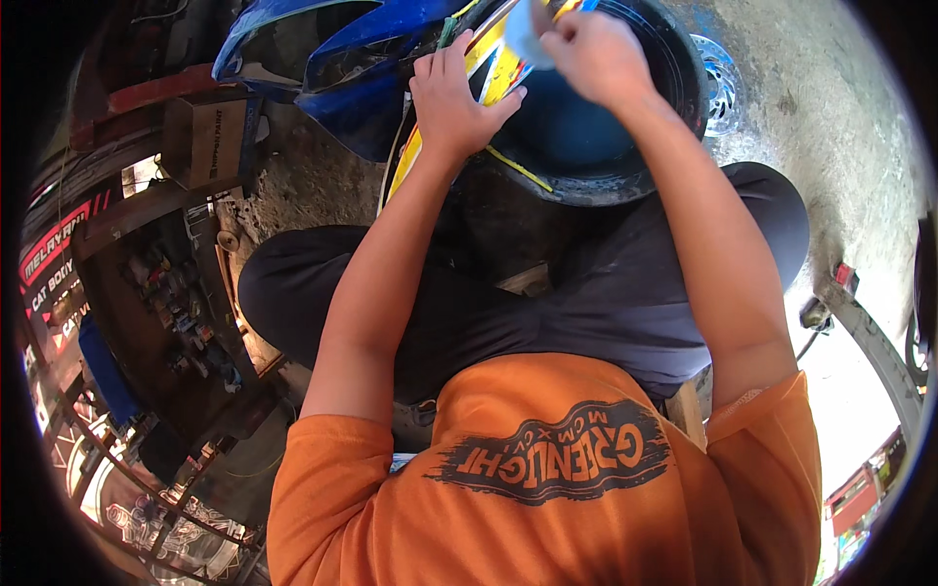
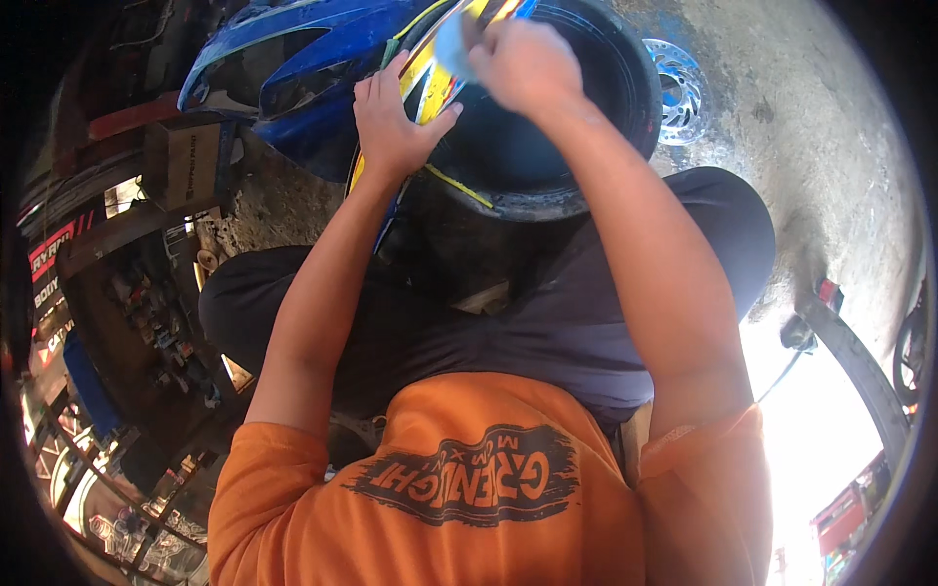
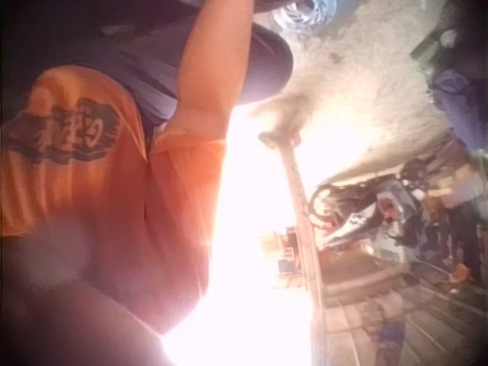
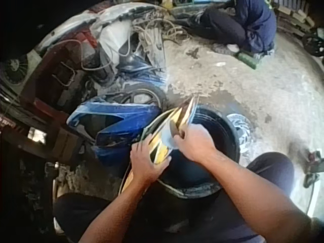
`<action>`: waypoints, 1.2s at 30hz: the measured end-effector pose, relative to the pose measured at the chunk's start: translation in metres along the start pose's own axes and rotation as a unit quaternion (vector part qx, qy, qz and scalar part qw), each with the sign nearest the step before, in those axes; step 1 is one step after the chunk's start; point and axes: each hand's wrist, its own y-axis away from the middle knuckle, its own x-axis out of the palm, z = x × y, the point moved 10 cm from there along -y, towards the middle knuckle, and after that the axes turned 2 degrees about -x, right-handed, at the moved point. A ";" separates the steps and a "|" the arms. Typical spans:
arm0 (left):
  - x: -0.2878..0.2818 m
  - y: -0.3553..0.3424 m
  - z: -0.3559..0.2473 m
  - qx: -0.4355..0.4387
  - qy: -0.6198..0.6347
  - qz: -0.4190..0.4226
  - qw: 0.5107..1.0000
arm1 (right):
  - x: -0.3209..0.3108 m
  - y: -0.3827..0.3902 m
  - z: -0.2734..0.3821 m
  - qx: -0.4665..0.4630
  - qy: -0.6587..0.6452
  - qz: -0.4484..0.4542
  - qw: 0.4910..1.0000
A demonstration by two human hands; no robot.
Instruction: The person sands the surface of a blue and yellow motorcycle fairing by hand using a piece of sandpaper dipped in a bucket of water.
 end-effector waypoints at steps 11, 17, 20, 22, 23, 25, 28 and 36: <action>0.006 0.000 0.006 0.005 -0.006 -0.002 1.000 | 0.012 0.014 0.019 -0.029 0.023 0.045 0.998; 0.000 -0.001 0.001 0.003 -0.002 -0.006 1.000 | -0.002 0.000 -0.004 0.041 0.031 0.037 0.998; 0.001 0.000 0.002 0.014 -0.011 -0.010 1.000 | 0.010 0.009 0.014 -0.040 0.000 0.030 0.999; 0.002 0.000 0.000 0.000 -0.002 -0.002 1.000 | 0.002 -0.002 -0.004 0.003 0.017 0.020 1.000; 0.001 0.000 0.001 -0.001 -0.003 -0.002 1.000 | -0.007 -0.011 -0.016 0.048 0.049 0.035 0.997; -0.001 0.001 0.002 0.002 -0.005 -0.003 1.000 | -0.015 -0.007 -0.010 0.039 0.033 -0.006 0.999; 0.002 0.002 0.007 0.010 -0.013 -0.007 1.000 | 0.013 0.014 0.021 -0.042 0.011 0.032 0.999; 0.005 0.000 0.004 0.002 -0.007 -0.004 1.000 | 0.001 -0.001 -0.005 0.025 0.023 0.044 0.998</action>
